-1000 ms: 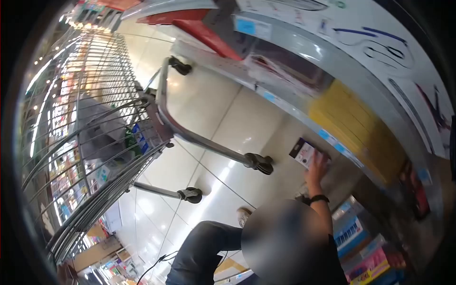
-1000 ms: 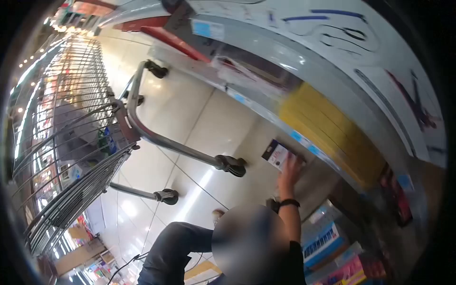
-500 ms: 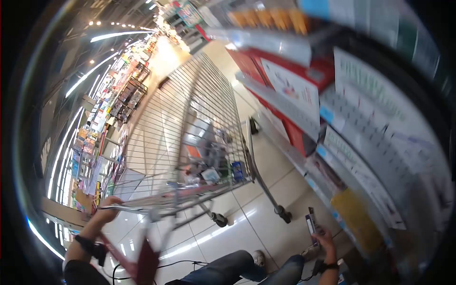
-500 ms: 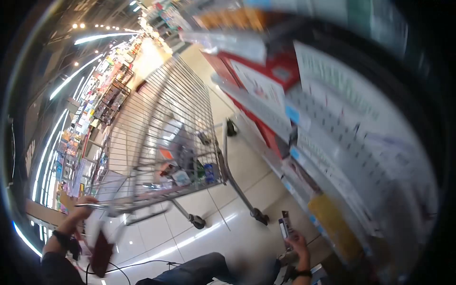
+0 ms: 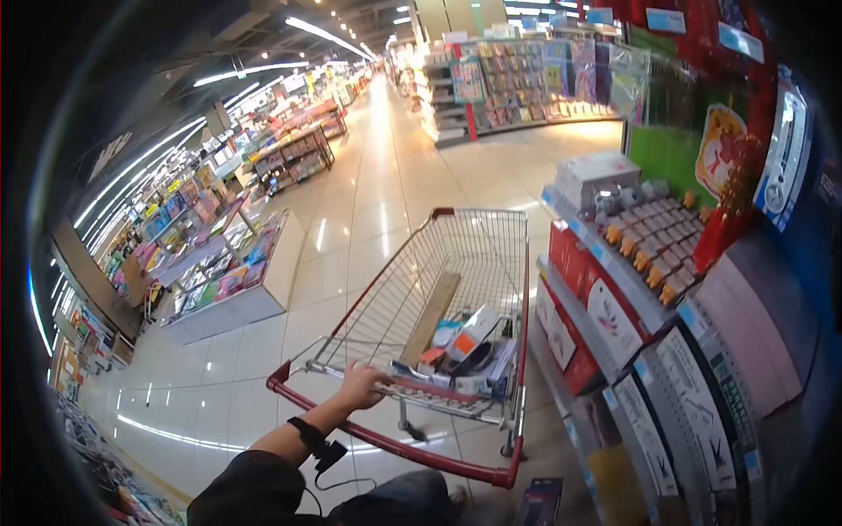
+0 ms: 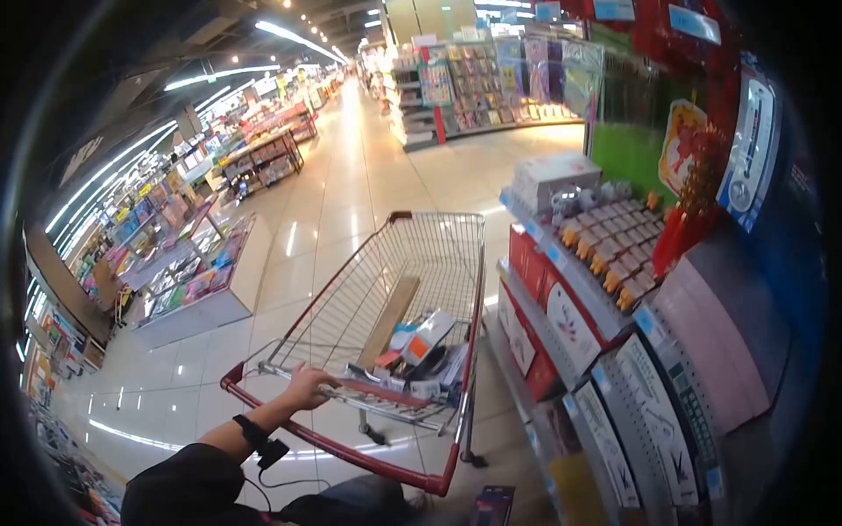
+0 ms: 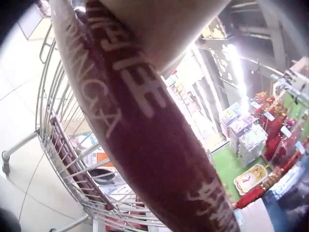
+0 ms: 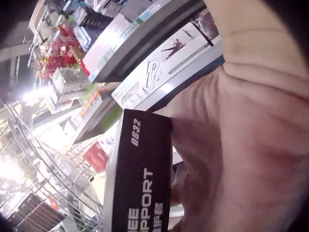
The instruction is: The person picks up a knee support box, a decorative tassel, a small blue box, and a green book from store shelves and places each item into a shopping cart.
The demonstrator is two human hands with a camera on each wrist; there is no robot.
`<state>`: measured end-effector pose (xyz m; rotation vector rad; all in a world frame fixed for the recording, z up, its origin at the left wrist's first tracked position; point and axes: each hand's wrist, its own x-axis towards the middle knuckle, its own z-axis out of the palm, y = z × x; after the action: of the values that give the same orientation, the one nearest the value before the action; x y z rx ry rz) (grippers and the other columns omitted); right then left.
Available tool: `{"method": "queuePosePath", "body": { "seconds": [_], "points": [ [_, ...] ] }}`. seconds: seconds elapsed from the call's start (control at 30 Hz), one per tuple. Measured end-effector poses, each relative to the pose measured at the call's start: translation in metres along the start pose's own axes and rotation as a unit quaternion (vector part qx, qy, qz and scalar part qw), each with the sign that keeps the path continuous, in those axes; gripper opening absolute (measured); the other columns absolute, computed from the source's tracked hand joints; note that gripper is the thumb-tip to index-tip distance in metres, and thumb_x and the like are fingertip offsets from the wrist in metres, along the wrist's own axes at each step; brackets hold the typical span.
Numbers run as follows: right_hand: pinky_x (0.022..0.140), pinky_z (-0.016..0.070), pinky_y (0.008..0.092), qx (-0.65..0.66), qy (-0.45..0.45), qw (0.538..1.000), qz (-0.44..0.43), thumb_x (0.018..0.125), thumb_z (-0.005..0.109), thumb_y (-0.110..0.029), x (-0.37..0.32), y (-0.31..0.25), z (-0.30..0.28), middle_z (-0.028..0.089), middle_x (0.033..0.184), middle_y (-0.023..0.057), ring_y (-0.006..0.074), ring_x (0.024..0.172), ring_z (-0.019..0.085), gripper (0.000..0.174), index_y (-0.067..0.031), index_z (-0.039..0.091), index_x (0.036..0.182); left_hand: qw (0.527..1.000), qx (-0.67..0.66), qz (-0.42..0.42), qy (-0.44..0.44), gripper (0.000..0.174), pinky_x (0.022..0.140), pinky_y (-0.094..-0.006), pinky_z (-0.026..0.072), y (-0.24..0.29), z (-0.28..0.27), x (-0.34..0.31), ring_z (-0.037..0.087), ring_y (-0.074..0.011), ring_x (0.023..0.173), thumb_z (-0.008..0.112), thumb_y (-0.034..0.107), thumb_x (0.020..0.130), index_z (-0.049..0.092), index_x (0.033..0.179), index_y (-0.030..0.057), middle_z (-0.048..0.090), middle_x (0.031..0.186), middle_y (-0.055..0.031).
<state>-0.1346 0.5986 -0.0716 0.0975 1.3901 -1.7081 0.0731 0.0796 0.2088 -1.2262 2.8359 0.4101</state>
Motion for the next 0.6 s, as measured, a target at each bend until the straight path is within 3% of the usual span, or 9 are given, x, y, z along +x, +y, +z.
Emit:
{"method": "queuePosePath", "body": {
  "seconds": [0.07,0.1,0.13,0.2,0.27,0.33,0.37,0.43,0.6],
  "points": [
    [0.077,0.0492,0.039,0.24,0.033,0.958,0.153,0.067,0.075,-0.008,0.002,-0.02,-0.001,0.054,0.102,0.0182,0.026,0.1,0.051,0.07,-0.0091,0.036,0.125,0.998,0.055,0.008,0.009,0.025,0.099,-0.0537,0.0233,-0.005,-0.004,0.008,0.055,-0.0213,0.099,0.065,0.018,0.061,0.068,0.085,0.027,0.064,0.086,0.0013],
    [0.077,0.0495,0.0389,0.419,0.066,0.862,0.277,0.071,0.072,-0.009,0.002,-0.024,-0.001,0.053,0.102,0.0177,0.0253,0.099,0.051,0.064,-0.0088,0.037,0.124,0.999,0.052,0.005,0.009,0.025,0.099,-0.0537,0.0233,-0.011,-0.003,0.003,0.055,-0.0213,0.099,0.065,0.018,0.061,0.068,0.085,0.027,0.064,0.086,0.0013],
    [0.077,0.0495,0.0389,0.414,0.065,0.865,0.276,0.071,0.072,-0.009,-0.001,-0.025,0.004,0.053,0.102,0.0177,0.0253,0.099,0.051,0.064,-0.0088,0.037,0.124,0.997,0.074,0.009,0.007,0.024,0.098,-0.0528,0.0254,-0.017,-0.002,0.002,0.056,-0.0216,0.097,0.065,0.018,0.061,0.068,0.082,0.0281,0.064,0.085,0.0011],
    [0.076,0.0493,0.0384,0.115,0.062,0.991,-0.009,0.079,0.064,-0.024,-0.029,-0.044,0.033,0.054,0.1,0.0141,0.0266,0.092,0.052,0.045,-0.0079,0.046,0.117,0.995,0.096,0.015,-0.014,0.023,0.096,-0.0518,0.0276,-0.03,-0.003,0.006,0.056,-0.0219,0.094,0.065,0.018,0.061,0.068,0.08,0.0292,0.064,0.085,0.0009],
    [0.072,0.0482,0.0294,0.322,0.037,0.942,0.086,0.083,0.056,-0.032,-0.054,-0.122,0.077,0.056,0.092,0.0049,0.0191,0.084,0.052,0.028,-0.0098,0.055,0.101,0.994,0.093,-0.006,-0.049,0.023,0.089,-0.0485,0.0346,-0.051,0.005,0.012,0.057,-0.0241,0.09,0.065,0.017,0.06,0.068,0.078,0.0311,0.063,0.082,-0.002],
    [0.086,0.0431,0.0359,0.369,0.002,0.927,0.068,0.081,0.054,-0.033,-0.047,-0.133,0.067,0.057,0.104,0.0072,0.0177,0.098,0.053,0.047,-0.0045,0.047,0.118,0.994,0.106,-0.003,-0.005,0.024,0.078,-0.0418,0.0412,-0.066,0.011,0.013,0.058,-0.0279,0.084,0.064,0.014,0.06,0.069,0.075,0.0321,0.062,0.077,-0.0078],
    [0.095,0.0361,0.0491,0.088,0.005,0.99,-0.114,0.078,0.046,-0.053,-0.016,-0.081,0.005,0.047,0.125,0.0095,0.0304,0.111,0.047,0.067,-0.0137,0.038,0.132,0.996,0.093,0.012,0.005,0.026,0.076,-0.0418,0.0411,-0.082,0.02,0.017,0.058,-0.0276,0.083,0.063,0.012,0.059,0.069,0.076,0.0311,0.062,0.076,-0.0069],
    [0.095,0.0348,0.0521,0.291,-0.047,0.955,-0.022,0.079,0.046,-0.053,-0.028,-0.159,0.032,0.043,0.13,0.0112,0.0323,0.115,0.045,0.069,-0.0132,0.034,0.134,0.997,0.068,0.017,0.008,0.021,0.076,-0.0425,0.0404,-0.068,0.003,0.013,0.058,-0.0267,0.082,0.063,0.012,0.058,0.069,0.072,0.0275,0.062,0.073,-0.0038],
    [0.101,0.0279,0.0536,0.235,-0.342,0.91,0.014,0.075,0.055,-0.048,-0.021,-0.313,0.171,0.034,0.134,0.0253,0.0423,0.123,0.034,0.08,-0.0049,0.027,0.136,0.998,0.042,0.035,0.04,0.019,0.074,-0.0401,0.0389,-0.077,0.004,0.013,0.058,-0.0228,0.081,0.06,0.01,0.06,0.067,0.07,0.0245,0.064,0.073,0.0018]
  ]
}}
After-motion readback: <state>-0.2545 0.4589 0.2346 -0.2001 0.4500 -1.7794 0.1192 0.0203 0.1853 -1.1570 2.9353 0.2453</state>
